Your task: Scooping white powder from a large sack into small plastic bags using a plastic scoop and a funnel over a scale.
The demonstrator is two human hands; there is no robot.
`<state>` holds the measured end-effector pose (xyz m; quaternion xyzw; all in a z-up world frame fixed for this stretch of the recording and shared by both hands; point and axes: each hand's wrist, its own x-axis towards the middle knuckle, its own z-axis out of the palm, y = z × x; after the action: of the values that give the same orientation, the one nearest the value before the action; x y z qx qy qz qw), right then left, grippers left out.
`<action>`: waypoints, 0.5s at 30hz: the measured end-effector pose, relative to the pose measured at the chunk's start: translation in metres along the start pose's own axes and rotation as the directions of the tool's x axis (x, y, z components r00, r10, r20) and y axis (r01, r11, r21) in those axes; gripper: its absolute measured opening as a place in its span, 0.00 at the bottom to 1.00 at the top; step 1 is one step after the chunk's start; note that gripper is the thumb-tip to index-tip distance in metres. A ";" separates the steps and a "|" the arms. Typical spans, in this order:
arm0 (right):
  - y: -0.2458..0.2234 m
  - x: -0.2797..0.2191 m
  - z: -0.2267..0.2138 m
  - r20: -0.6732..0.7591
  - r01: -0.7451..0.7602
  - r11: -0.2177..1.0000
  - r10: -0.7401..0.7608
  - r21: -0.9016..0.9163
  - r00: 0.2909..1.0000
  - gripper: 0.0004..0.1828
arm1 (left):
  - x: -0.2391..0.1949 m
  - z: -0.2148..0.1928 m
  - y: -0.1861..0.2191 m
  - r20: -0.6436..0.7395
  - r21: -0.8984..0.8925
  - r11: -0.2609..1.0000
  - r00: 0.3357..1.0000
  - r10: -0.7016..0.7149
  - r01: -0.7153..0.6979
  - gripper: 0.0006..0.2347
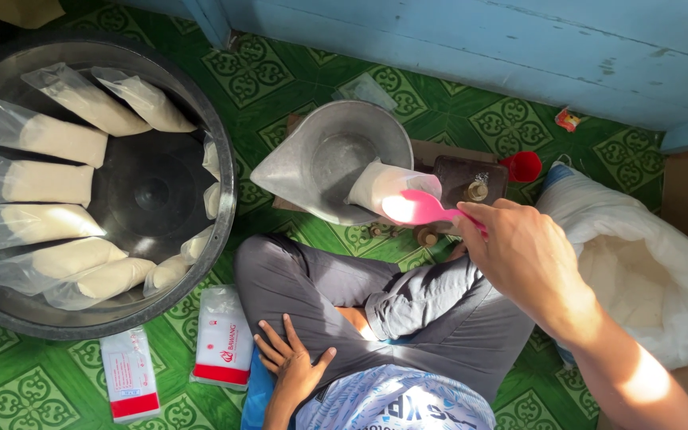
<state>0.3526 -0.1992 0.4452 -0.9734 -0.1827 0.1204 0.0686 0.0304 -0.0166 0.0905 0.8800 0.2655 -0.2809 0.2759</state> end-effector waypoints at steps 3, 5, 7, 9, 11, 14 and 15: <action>-0.003 0.000 -0.003 0.023 -0.055 0.998 0.054 0.031 0.998 0.14 | 0.001 0.002 -0.001 -0.008 -0.003 1.000 1.000 0.007 -0.007 0.54; 0.000 -0.001 0.000 0.003 -0.035 0.999 0.035 0.026 0.999 0.14 | 0.001 0.001 -0.001 0.002 -0.001 1.000 1.000 -0.005 0.005 0.55; 0.000 -0.001 0.001 -0.016 -0.014 1.000 0.014 0.020 1.000 0.13 | 0.001 0.000 0.001 0.012 0.000 1.000 1.000 -0.017 0.017 0.55; -0.001 -0.001 0.000 -0.017 -0.063 0.998 0.063 0.015 0.998 0.13 | 0.001 -0.002 0.002 0.022 -0.012 1.000 1.000 -0.022 0.022 0.55; 0.000 -0.001 0.000 -0.031 -0.046 0.999 0.046 0.025 0.998 0.13 | 0.001 0.000 0.000 0.013 -0.007 1.000 1.000 -0.016 0.016 0.55; 0.004 -0.003 0.003 -0.059 -0.006 1.000 0.008 0.028 0.998 0.13 | 0.002 0.001 0.000 0.009 -0.001 1.000 1.000 -0.013 0.013 0.55; 0.005 -0.003 0.004 -0.072 0.015 1.000 -0.013 0.022 0.997 0.12 | 0.001 0.000 0.000 0.016 0.002 1.000 1.000 -0.017 0.017 0.55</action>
<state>0.3507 -0.2047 0.4410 -0.9749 -0.1855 0.0870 0.0872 0.0310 -0.0161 0.0892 0.8757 0.2703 -0.2905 0.2750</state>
